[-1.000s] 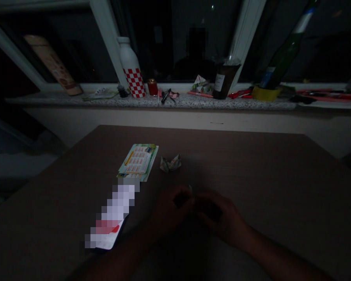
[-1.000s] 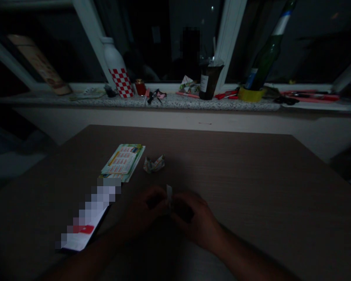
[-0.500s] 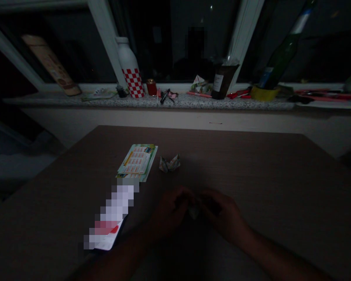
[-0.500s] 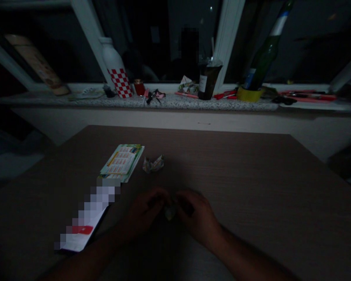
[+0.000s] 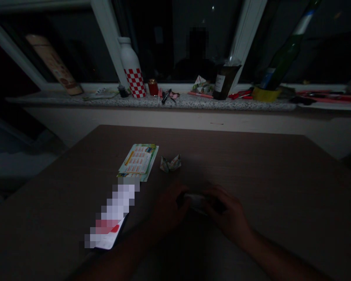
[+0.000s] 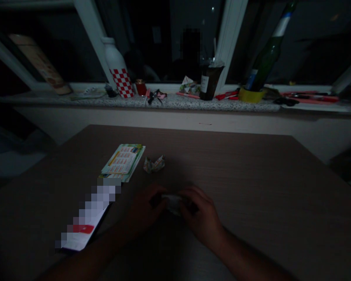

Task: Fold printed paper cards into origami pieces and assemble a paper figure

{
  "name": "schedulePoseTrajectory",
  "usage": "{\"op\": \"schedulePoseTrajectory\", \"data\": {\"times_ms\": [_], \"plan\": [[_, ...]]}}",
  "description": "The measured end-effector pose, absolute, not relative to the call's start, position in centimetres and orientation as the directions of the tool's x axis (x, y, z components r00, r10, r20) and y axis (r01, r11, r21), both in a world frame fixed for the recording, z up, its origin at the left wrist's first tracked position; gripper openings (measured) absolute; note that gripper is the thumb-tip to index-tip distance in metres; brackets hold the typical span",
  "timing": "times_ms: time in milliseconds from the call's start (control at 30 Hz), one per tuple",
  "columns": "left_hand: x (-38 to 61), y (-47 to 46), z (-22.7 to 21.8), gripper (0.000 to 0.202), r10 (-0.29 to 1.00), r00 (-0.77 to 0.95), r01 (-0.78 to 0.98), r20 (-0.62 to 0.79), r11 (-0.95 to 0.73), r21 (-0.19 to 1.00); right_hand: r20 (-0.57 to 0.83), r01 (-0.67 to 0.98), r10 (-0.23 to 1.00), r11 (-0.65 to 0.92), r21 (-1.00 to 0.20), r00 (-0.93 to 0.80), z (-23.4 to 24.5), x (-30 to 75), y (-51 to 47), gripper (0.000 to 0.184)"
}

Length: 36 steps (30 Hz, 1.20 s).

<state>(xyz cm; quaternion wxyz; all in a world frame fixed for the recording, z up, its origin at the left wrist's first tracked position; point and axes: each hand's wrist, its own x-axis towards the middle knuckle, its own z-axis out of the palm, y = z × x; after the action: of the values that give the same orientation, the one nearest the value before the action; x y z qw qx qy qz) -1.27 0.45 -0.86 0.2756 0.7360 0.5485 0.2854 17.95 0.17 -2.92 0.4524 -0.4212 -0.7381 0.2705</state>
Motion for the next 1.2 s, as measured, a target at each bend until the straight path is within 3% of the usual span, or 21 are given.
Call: {"op": "schedulePoseTrajectory", "data": {"times_ms": [133, 267, 467, 667, 900, 1200], "plan": [[-1.24, 0.57, -0.69, 0.012, 0.967, 0.205, 0.666, 0.153, -0.252, 0.702, 0.543, 0.322, 0.81, 0.586, -0.743, -0.222, -2.42, 18.11, 0.13, 0.02], [-1.21, 0.58, -0.58, 0.008, 0.975, 0.159, 0.664, 0.157, -0.223, 0.713, 0.56, 0.269, 0.75, 0.654, -0.707, -0.352, -2.1, 18.4, -0.13, 0.034], [-1.05, 0.39, -0.6, 0.009, 0.976, 0.151, 0.607, 0.156, -0.216, 0.765, 0.528, 0.416, 0.734, 0.678, -0.607, -0.426, -2.46, 18.14, -0.09, 0.025], [-1.01, 0.08, -0.83, 0.027, 0.966, 0.199, 0.498, 0.163, -0.243, 0.832, 0.442, 0.489, 0.72, 0.69, -0.533, -0.534, -2.72, 17.88, 0.05, 0.016], [-1.59, 0.37, -0.63, 0.029, 0.975, 0.198, 0.684, 0.1, -0.21, 0.699, 0.343, 0.569, 0.761, 0.643, -0.513, -0.551, -2.07, 17.74, -0.45, 0.015], [-1.85, 0.18, -0.19, 0.03, 0.893, 0.448, 0.73, 0.048, -0.396, 0.557, 0.343, 0.685, 0.817, 0.575, -0.448, -0.463, -2.66, 18.08, -0.04, 0.02]]}}
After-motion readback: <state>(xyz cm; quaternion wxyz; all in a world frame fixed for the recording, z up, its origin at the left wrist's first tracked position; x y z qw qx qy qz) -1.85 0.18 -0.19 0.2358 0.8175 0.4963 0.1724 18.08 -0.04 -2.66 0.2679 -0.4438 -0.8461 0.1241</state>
